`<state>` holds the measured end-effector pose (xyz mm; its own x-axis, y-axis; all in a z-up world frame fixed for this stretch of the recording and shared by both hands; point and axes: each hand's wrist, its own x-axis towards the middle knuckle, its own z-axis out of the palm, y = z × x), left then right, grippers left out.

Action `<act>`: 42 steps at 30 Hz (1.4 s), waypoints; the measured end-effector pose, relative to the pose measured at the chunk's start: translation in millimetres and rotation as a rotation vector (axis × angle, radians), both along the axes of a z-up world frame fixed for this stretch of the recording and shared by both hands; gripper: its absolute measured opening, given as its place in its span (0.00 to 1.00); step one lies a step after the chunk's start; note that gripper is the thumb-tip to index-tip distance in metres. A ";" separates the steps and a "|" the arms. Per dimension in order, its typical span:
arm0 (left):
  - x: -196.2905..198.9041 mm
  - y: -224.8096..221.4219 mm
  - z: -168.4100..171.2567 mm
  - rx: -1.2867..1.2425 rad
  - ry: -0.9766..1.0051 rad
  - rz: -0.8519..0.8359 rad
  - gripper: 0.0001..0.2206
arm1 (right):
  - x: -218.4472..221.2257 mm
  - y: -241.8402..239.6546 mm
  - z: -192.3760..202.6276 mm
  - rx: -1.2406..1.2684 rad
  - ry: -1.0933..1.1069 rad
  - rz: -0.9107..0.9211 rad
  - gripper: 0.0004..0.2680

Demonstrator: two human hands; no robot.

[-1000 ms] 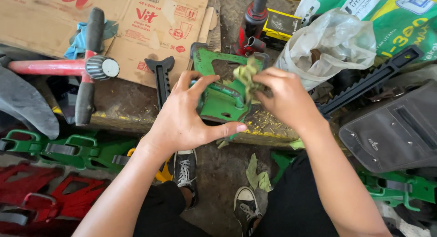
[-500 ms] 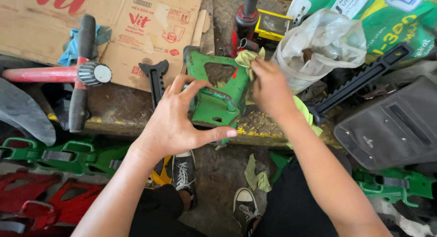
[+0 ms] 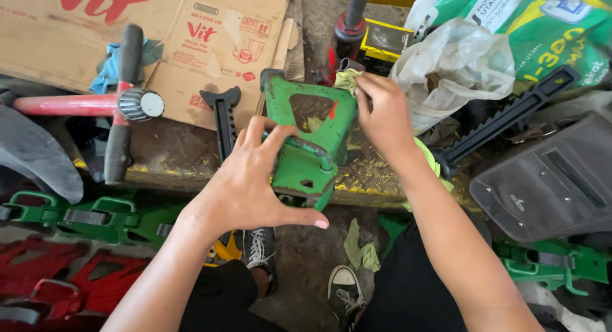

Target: Wipe down and clean a green jack stand using a cloth.

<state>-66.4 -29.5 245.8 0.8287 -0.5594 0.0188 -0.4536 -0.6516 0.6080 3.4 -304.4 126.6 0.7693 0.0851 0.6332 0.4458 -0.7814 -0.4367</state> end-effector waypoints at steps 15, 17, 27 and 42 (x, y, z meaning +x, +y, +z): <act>-18.4 7.6 -0.7 -0.018 -0.050 -0.002 0.51 | 28.4 -20.1 -18.2 0.123 0.424 -0.232 0.16; -20.0 9.4 -3.5 -0.022 -0.064 -0.009 0.51 | 33.9 -28.5 -28.7 0.079 0.473 -0.265 0.17; -23.3 12.2 -8.1 -0.015 -0.120 -0.030 0.53 | 48.0 -30.8 -44.9 0.978 0.774 -0.008 0.14; -24.3 14.2 -11.8 -0.034 -0.124 -0.044 0.52 | 0.2 11.6 10.2 -0.046 0.011 -0.092 0.08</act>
<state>-90.6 -15.3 234.0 0.7935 -0.5924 0.1394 -0.5544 -0.6092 0.5670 3.6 -292.8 136.7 0.7818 0.0424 0.6220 0.3665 -0.8384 -0.4035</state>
